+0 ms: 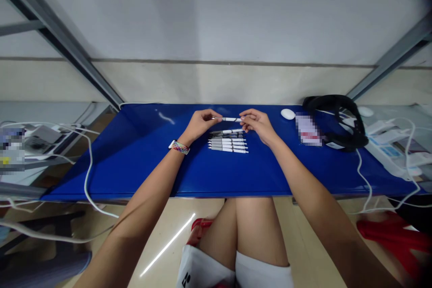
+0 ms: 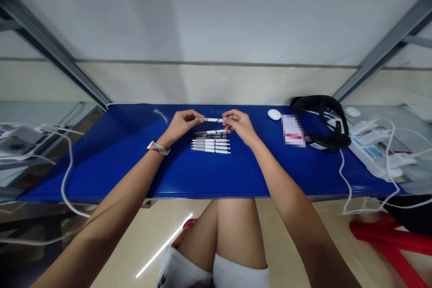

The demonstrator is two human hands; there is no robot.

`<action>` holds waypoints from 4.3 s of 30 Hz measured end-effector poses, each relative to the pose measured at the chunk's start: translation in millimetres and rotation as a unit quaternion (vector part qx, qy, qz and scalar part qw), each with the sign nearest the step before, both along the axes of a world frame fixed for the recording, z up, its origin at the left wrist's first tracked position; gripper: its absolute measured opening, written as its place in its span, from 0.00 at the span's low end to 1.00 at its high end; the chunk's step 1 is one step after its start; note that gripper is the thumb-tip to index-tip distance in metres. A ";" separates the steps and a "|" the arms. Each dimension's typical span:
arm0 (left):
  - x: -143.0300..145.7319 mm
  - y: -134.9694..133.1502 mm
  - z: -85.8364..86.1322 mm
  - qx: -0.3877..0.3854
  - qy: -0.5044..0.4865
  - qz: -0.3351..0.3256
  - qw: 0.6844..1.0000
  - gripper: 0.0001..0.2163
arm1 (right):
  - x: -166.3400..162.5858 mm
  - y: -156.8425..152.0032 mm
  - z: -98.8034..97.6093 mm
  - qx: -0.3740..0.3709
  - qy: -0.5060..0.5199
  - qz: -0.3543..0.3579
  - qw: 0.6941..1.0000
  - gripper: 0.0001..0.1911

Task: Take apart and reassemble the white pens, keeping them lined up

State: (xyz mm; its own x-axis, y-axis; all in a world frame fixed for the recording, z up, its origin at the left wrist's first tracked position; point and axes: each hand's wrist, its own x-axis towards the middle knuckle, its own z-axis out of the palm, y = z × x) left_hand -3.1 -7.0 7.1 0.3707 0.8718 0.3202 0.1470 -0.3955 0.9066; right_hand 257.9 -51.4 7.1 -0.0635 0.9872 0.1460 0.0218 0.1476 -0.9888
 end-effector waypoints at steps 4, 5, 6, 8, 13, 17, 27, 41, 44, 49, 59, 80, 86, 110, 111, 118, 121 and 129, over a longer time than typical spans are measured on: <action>0.6 1.9 0.1 -0.004 -0.023 0.008 1.000 0.12 | -0.5 2.4 -0.9 0.003 0.055 -0.010 0.998 0.21; 1.1 2.0 0.2 -0.009 -0.033 0.005 0.999 0.13 | -2.0 2.4 -1.1 0.014 0.054 -0.016 0.998 0.22; 1.7 2.2 0.1 -0.014 -0.044 0.002 0.999 0.13 | -3.7 2.2 -1.3 0.028 0.051 -0.022 0.998 0.22; 3.0 2.5 -0.9 -0.026 -0.066 -0.005 0.997 0.16 | -7.2 1.3 -1.6 0.055 0.043 -0.031 0.997 0.22; 4.0 3.8 -3.4 -0.082 -0.118 -0.015 0.990 0.20 | -12.3 -1.9 -2.8 0.096 0.032 -0.029 0.994 0.19; 2.1 2.3 0.0 -0.056 -0.054 0.007 0.997 0.19 | -12.8 -1.7 -5.8 0.078 0.048 -0.030 0.995 0.18; 5.4 -2.5 -1.5 -0.034 -0.065 -0.017 0.997 0.12 | -12.0 2.1 -10.5 0.022 0.123 -0.034 0.992 0.19; 0.9 3.5 -0.8 -0.035 -0.026 0.020 0.999 0.18 | -12.1 2.3 -7.4 0.045 0.076 -0.029 0.996 0.21; -0.9 5.1 -2.8 -0.040 0.001 0.021 0.999 0.22 | -10.9 3.7 -9.2 0.038 0.089 -0.019 0.995 0.20; -2.5 6.6 -5.2 -0.016 -0.015 -0.007 1.000 0.15 | -9.0 4.9 -10.2 0.030 0.094 -0.023 0.995 0.20; -1.4 5.2 -2.2 -0.036 -0.015 0.023 0.999 0.23 | -6.9 7.4 -12.6 0.023 0.110 -0.030 0.993 0.20; -9.0 19.3 -9.9 -0.035 -0.097 0.076 0.992 0.13 | 1.7 12.2 -10.6 0.009 0.171 -0.095 0.981 0.12; -8.4 18.1 -9.3 -0.036 -0.096 0.082 0.991 0.12 | 4.3 14.8 -13.1 0.016 0.160 -0.126 0.979 0.11; -6.6 12.7 -6.5 -0.030 -0.063 0.075 0.995 0.19 | 5.8 14.9 -13.7 0.029 0.162 -0.110 0.980 0.09; -5.9 10.1 -5.4 -0.023 -0.046 0.065 0.997 0.18 | 4.1 13.1 -13.6 0.023 0.146 -0.076 0.986 0.11; -4.2 0.5 1.0 0.026 0.030 0.046 0.998 0.22 | -3.2 5.4 -11.1 0.019 0.101 0.007 0.995 0.16; -2.5 2.8 -0.2 0.016 -0.026 0.007 1.000 0.15 | -3.8 4.4 -8.3 -0.017 0.139 -0.003 0.990 0.16; -2.8 6.8 -4.7 0.019 -0.030 -0.003 0.999 0.24 | -3.9 6.7 -11.0 -0.030 0.146 -0.003 0.989 0.18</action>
